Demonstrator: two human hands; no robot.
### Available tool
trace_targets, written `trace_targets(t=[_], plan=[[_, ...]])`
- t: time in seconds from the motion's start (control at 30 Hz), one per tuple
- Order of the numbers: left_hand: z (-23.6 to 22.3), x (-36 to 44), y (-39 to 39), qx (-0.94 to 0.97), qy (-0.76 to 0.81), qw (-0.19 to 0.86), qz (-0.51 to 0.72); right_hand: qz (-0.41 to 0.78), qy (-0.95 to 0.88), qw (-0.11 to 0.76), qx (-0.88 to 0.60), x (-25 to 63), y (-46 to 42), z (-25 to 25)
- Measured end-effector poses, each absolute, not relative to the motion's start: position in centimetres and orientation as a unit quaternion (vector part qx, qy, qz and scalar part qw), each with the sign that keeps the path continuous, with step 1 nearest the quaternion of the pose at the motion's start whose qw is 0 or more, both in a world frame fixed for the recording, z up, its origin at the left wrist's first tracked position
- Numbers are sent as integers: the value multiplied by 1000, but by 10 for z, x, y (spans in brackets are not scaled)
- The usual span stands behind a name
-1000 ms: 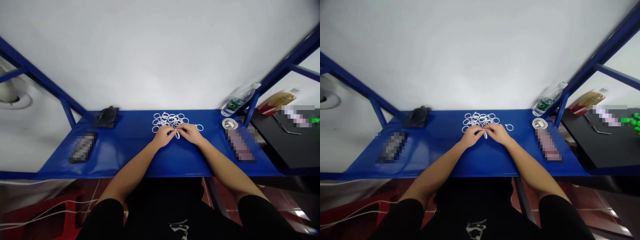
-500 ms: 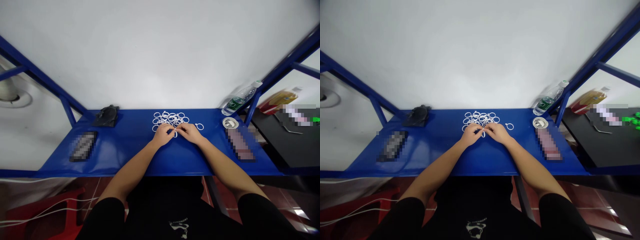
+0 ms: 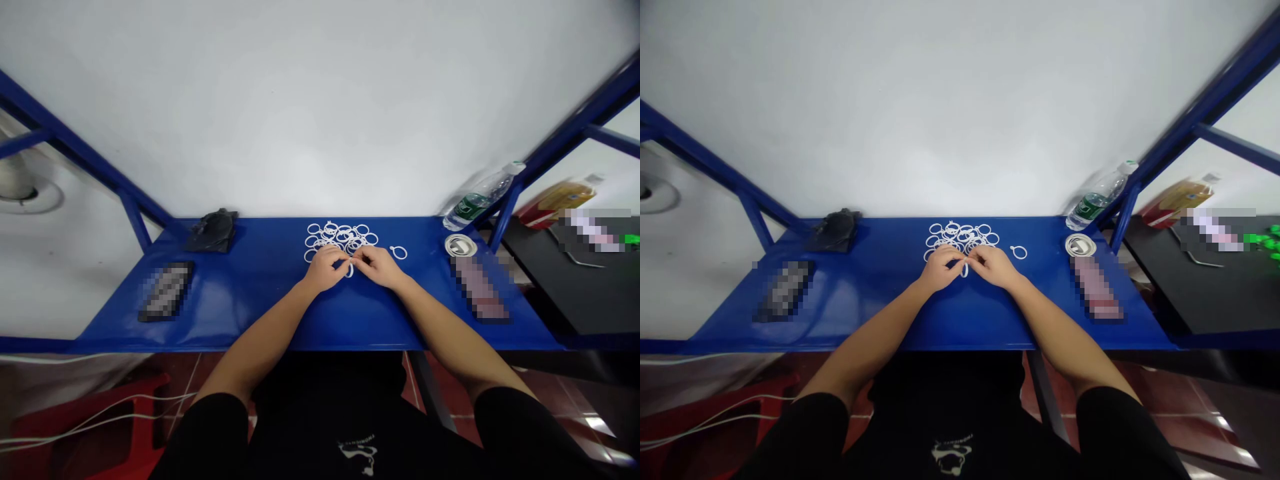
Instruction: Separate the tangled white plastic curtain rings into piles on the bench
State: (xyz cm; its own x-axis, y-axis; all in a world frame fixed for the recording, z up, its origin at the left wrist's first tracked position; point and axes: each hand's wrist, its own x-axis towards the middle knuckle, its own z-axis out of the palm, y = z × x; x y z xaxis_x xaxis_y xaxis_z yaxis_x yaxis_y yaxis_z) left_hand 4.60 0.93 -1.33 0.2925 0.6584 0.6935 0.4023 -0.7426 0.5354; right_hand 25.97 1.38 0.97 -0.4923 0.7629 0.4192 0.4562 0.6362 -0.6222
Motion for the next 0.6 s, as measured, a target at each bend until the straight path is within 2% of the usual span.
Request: trace_targets(t=[0.37, 0.6], plan=[[-16, 45, 14, 796, 307, 135, 504, 252, -837, 334, -352, 260, 17, 6], [-10, 51, 9, 784, 340, 102, 509, 292, -792, 379, -378, 258, 14, 7]])
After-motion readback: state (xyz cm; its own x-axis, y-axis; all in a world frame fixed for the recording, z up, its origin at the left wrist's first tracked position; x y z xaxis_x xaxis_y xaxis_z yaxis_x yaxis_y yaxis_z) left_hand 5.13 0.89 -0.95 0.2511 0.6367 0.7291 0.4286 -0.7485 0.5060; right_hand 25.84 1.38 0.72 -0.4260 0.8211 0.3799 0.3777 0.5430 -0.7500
